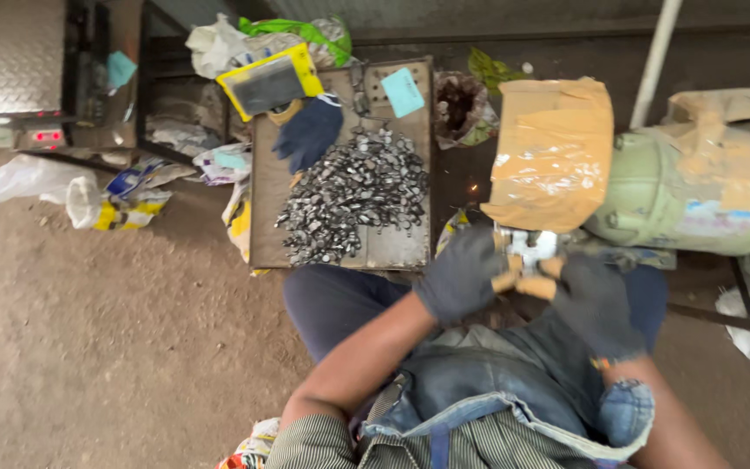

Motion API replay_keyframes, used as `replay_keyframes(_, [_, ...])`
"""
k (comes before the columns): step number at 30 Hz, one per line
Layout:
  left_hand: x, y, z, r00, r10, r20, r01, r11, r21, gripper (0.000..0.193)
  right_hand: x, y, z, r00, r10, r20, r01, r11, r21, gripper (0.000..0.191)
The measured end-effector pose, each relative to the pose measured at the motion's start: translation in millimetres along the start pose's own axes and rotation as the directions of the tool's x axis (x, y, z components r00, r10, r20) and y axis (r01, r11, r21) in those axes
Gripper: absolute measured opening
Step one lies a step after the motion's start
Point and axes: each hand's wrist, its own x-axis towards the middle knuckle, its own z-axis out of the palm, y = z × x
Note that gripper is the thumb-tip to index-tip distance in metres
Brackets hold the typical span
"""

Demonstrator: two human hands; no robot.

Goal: The person sits on the floor at a bench grinder and sharpens/grinds small metal pieces one at a time, holding each piece against the spinning wheel with both gloved hands as sparks fly, then places the finished piece onto a metal tray holding a large pile of similar ground pieces.

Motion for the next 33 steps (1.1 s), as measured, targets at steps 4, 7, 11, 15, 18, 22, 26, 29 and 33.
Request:
replay_keyframes(4, [-42.7,2.9,-0.1,0.992,-0.071,0.1,0.084,0.987,-0.136,0.026,-28.9,-0.5,16.0,0.905,-0.425,-0.007,0.424,0.903,-0.072,0.022])
replay_keyframes(7, [-50.6,-30.3,-2.2,0.913,-0.374,0.165,0.383,0.924,-0.024,0.045,-35.1,0.3,38.6,0.959,-0.267,0.1,0.273,0.96,-0.056,0.025])
replay_keyframes(11, [-38.9,-72.1,-9.8,0.713,-0.693,0.104,0.647,0.708,0.282,0.044,-37.2,1.4,51.0,0.976,-0.012,0.219,0.029,0.997,-0.077,0.035])
replay_keyframes(15, [-32.0,-71.5,-4.8,0.706,-0.707,-0.045,0.704,0.692,0.163,0.051,-38.2,-2.2,40.6,0.987,0.009,0.161,0.003,0.997,-0.072,0.039])
replay_keyframes(18, [-34.5,-63.5,1.3,0.608,-0.792,-0.048,0.794,0.606,0.059,0.051,-38.9,-12.2,27.4,0.992,0.072,0.103,-0.083,0.991,0.109,0.042])
replay_keyframes(22, [-46.6,-45.8,-5.0,0.588,-0.809,-0.033,0.799,0.586,-0.137,0.043,-35.9,-36.2,10.1,0.955,0.212,0.207,-0.25,0.952,0.178,0.04])
replay_keyframes(26, [-48.6,2.8,-28.7,0.918,-0.395,-0.012,0.373,0.875,-0.309,0.048,-25.3,-56.6,-11.0,0.979,0.108,0.174,-0.157,0.943,0.295,0.052])
replay_keyframes(29, [-34.1,41.7,-47.6,0.912,-0.302,0.277,0.409,0.703,-0.582,0.031,-14.8,-58.7,-25.9,0.951,0.094,0.295,-0.232,0.847,0.478,0.041])
replay_keyframes(33, [-1.2,48.3,-58.6,1.0,0.022,0.007,-0.021,0.982,-0.189,0.033,-5.8,-42.9,-33.6,0.968,0.168,0.189,-0.236,0.867,0.439,0.037])
